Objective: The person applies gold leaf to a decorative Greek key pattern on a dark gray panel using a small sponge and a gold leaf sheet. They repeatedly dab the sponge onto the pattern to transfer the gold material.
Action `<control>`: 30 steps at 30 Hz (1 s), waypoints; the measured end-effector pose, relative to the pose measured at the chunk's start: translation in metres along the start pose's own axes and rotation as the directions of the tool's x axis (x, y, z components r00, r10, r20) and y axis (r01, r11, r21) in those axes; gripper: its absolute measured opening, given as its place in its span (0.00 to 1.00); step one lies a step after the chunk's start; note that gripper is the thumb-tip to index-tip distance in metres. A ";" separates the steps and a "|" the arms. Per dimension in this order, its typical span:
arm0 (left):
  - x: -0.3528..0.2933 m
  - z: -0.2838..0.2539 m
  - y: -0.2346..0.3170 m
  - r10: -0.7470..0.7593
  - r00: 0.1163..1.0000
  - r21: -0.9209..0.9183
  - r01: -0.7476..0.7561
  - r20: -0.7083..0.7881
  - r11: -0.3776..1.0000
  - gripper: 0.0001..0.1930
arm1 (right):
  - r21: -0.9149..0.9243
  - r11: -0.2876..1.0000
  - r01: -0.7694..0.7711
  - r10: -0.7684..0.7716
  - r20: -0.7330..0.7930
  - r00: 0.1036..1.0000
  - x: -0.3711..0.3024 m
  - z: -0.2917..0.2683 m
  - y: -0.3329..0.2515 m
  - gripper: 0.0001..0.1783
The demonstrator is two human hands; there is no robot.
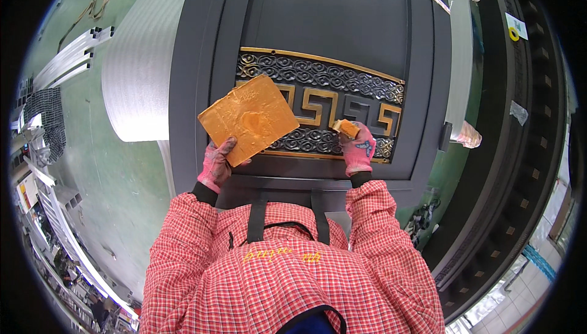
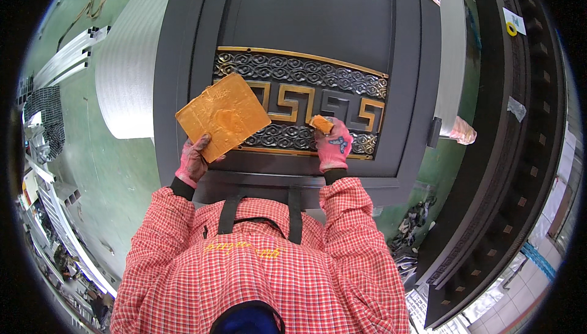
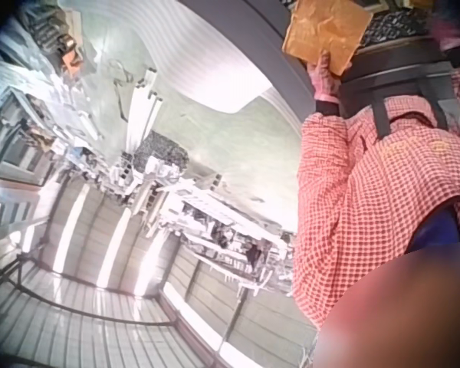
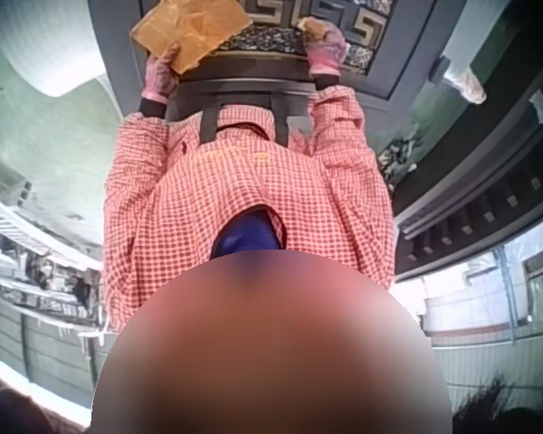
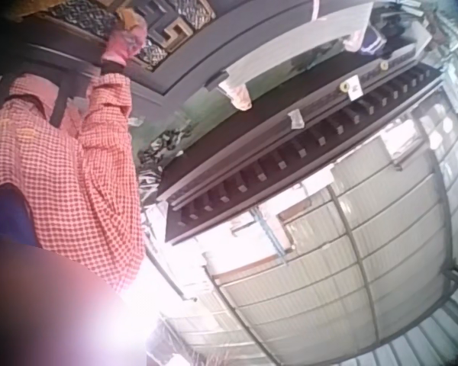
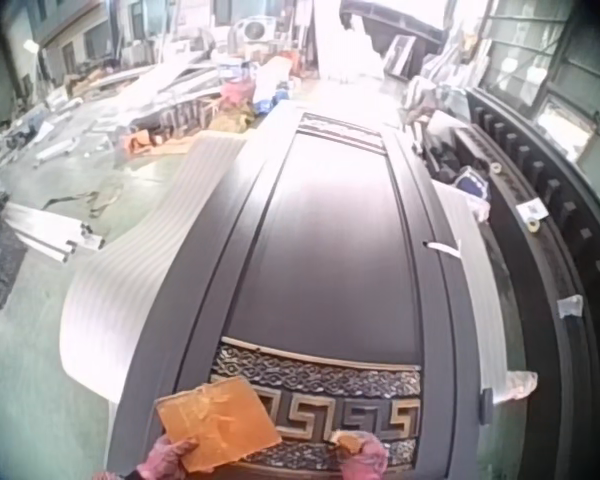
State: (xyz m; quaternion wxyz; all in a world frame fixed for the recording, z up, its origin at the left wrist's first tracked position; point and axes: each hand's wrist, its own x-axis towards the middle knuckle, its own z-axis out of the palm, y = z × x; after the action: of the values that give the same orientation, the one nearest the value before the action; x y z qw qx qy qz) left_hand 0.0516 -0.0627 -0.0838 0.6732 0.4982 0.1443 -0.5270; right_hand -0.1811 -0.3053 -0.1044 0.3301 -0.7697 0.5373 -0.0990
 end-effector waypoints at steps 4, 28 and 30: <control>0.000 0.002 -0.001 -0.020 1.000 0.011 0.020 0.006 1.000 0.23 | 0.033 0.996 0.085 -0.081 -0.093 0.992 -0.007 0.005 -0.001 0.16; -0.001 0.023 -0.010 -0.082 0.995 0.094 0.076 0.062 0.993 0.22 | -0.038 0.998 -0.046 0.036 -0.241 0.970 -0.001 -0.031 0.049 0.19; -0.002 0.026 -0.011 -0.091 0.993 0.096 0.084 0.072 0.992 0.23 | 0.069 0.995 -0.066 0.081 -0.248 0.965 -0.002 -0.035 0.051 0.19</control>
State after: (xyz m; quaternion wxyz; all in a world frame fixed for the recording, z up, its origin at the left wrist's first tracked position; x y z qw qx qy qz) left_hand 0.0330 -0.0821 -0.0764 0.6307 0.5017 0.1157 -0.5806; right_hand -0.2382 -0.3283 -0.1084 0.2859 -0.7204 0.5997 -0.1993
